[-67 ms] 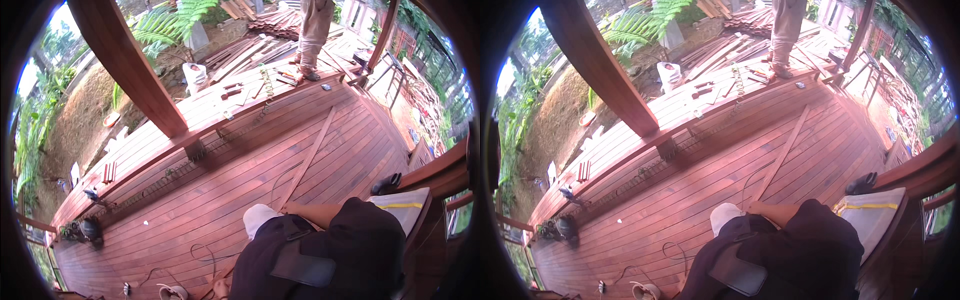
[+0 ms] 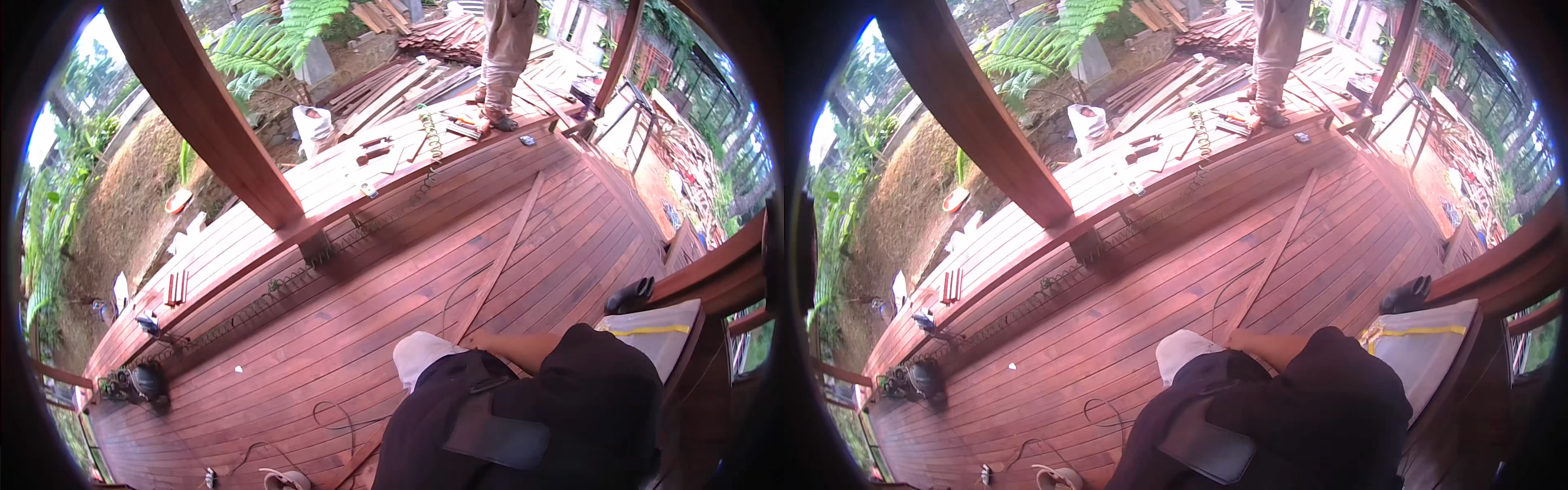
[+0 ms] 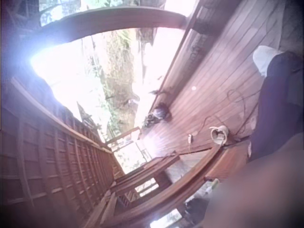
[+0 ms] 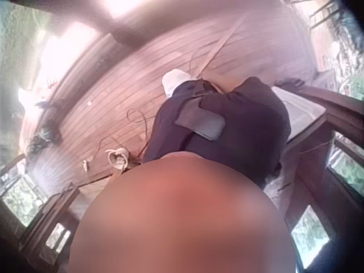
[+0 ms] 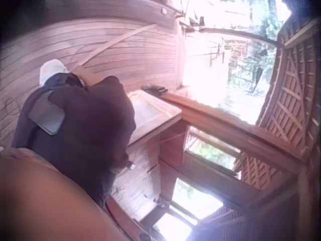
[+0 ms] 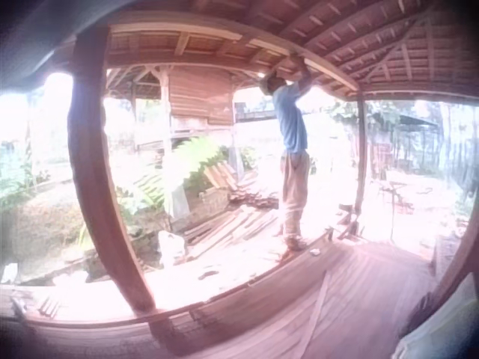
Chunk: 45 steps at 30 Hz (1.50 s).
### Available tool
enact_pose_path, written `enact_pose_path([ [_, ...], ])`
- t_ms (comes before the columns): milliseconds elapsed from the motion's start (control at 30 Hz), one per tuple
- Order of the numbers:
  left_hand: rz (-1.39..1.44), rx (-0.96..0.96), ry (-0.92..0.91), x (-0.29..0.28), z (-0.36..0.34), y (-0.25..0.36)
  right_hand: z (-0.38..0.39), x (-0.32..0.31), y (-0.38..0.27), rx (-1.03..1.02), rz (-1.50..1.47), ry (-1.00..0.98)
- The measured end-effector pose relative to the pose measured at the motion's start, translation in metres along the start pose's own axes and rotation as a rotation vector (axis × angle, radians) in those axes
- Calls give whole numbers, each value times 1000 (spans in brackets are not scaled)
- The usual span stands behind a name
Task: The person coils a green air hose, plugs a power strip into an outlet, and then picks up a wooden plank. They carry the plank across a wooden deck and place it on the floor, preparing for installation.
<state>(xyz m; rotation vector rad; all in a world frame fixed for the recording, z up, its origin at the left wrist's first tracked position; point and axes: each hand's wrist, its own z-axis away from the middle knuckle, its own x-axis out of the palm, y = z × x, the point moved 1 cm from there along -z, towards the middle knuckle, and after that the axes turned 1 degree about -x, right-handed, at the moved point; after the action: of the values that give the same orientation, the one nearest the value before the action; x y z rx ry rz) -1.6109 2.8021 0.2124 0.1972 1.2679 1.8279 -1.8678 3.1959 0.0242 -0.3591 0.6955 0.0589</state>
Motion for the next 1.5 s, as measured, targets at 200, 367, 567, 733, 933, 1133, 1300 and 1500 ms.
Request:
enact_pose_path([
  [200,-296,-72,-102,14,-64,-61,4,3,45,19,288,-156],
  [367,-448,-39,-54,-13,-165,-71,-75,-9,2,226,78,-140],
  [567,-23,-182,102,-72,-347,-5,-227,-107,-166,69,-11,145],
  [733,-120,-109,371,-140,-398,27,-299,-248,-326,-253,-429,316],
  [933,-121,-459,490,-174,-381,-61,-355,-275,-386,-43,-481,106],
  [1133,-528,-523,87,-229,-388,-161,-367,-184,-402,200,-279,30],
  [1300,-580,-311,-186,-255,-586,-73,-302,-137,-487,-88,-171,69],
  [1500,-445,-169,-263,-204,-758,100,-237,-95,-458,178,-769,443],
])
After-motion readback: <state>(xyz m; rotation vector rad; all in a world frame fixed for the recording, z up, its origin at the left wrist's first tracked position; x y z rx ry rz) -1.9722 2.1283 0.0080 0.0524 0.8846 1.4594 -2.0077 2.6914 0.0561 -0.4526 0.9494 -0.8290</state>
